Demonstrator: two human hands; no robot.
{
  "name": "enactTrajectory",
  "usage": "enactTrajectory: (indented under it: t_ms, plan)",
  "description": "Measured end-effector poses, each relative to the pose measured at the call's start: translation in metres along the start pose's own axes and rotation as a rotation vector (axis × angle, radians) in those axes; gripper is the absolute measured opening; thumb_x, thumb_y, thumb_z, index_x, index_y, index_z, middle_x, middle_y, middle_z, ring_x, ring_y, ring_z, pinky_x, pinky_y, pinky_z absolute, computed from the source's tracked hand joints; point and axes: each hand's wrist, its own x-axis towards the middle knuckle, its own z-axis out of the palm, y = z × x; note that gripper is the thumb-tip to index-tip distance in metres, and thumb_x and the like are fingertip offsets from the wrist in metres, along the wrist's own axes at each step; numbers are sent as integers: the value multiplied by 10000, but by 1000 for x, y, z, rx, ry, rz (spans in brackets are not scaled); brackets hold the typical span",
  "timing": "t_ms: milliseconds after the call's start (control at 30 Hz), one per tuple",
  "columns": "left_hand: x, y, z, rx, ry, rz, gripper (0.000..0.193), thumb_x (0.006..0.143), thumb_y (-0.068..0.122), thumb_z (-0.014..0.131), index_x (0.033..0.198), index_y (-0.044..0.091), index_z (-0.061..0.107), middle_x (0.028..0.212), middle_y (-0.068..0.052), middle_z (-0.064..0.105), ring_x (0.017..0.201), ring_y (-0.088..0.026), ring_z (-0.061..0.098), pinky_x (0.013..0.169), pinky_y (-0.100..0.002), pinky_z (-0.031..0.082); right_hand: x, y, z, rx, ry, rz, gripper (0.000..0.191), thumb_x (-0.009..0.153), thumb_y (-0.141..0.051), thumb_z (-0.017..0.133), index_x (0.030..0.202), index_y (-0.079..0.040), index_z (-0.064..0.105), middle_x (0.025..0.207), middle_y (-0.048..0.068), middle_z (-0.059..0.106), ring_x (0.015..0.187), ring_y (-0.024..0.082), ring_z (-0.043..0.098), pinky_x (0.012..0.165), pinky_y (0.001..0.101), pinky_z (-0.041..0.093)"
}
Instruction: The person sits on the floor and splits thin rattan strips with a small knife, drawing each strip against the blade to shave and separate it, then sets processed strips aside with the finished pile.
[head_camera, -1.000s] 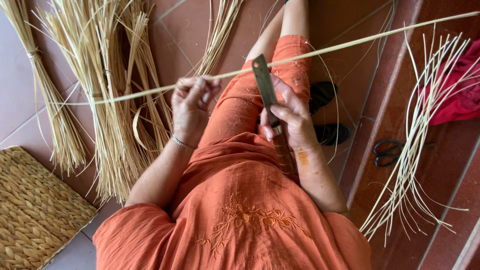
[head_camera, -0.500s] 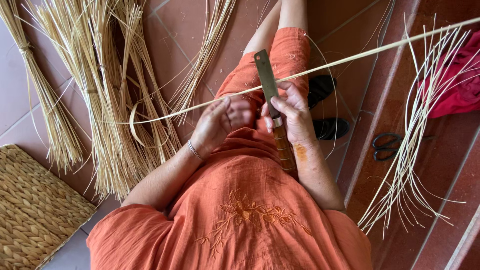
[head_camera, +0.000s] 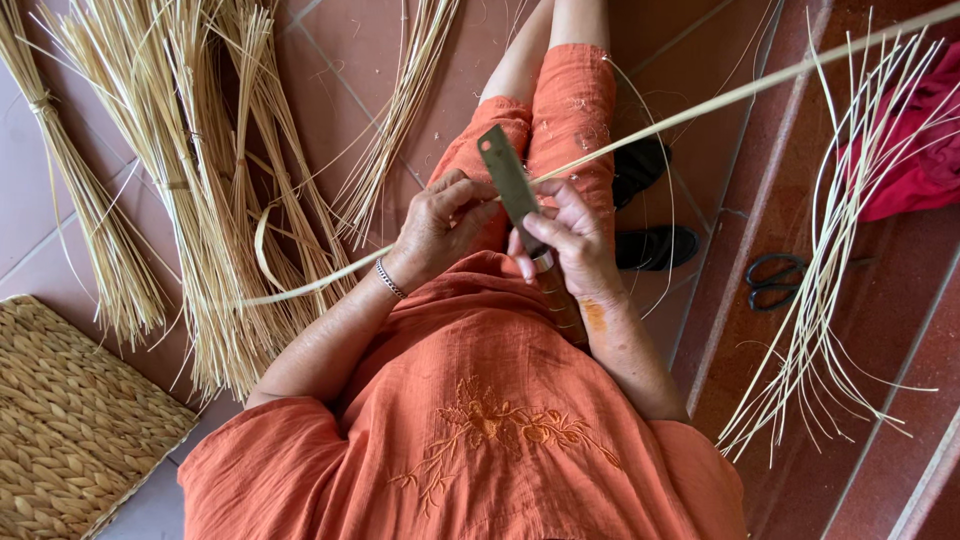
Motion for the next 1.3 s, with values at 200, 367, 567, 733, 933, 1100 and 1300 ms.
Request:
enactTrajectory:
  t_ms: [200,367,567,733,933,1100,1300]
  plan:
    - [-7,-8,6,-225,-107,-166,143,959,44,732,1101,52,737,953,5,691,799,-71,615,669,-263,538,-3,5,15,-133,-5,64,237,1040,-88,559,1253,-26,475,819,150,695,541,164,630,451,236,474]
    - [-19,-15,5,-319,-155,-209,71,957,80,760,1017,45,745,916,17,661,771,-47,593,672,-244,534,-4,3,7,-46,-12,74,236,1057,-125,596,1219,13,494,832,169,701,553,191,632,492,277,517]
    - [-37,-21,-7,-309,-212,-336,93,949,95,755,1032,55,767,845,17,640,735,-49,543,648,-240,473,-9,-4,-5,-40,-15,38,259,1033,-131,626,1215,20,520,837,174,693,571,203,636,512,302,537]
    - [-45,-15,-16,-222,-211,-232,79,938,113,775,1008,76,766,820,23,630,729,-56,541,659,-234,483,-12,-8,-7,-55,5,47,254,1022,-130,630,1200,13,521,821,170,693,571,198,636,508,299,539]
    - [-51,-6,-27,-156,-202,-214,88,916,99,781,998,71,768,791,24,629,718,-60,541,660,-244,474,-14,-12,-14,-60,11,24,222,1037,-124,633,1177,18,535,822,166,694,574,192,633,518,296,531]
    - [-60,-6,-34,-96,-192,-210,74,902,91,797,970,70,774,761,11,598,707,-75,525,657,-250,464,-16,-17,-24,-75,78,29,220,1017,-131,640,1154,-6,521,807,161,694,548,184,630,485,292,523]
    - [-73,-14,-43,-87,-218,-264,67,884,126,798,944,103,784,790,26,667,714,-70,578,647,-248,523,-17,-28,-37,-81,111,-43,203,1035,-120,622,1158,-17,496,823,170,696,567,189,636,476,300,522]
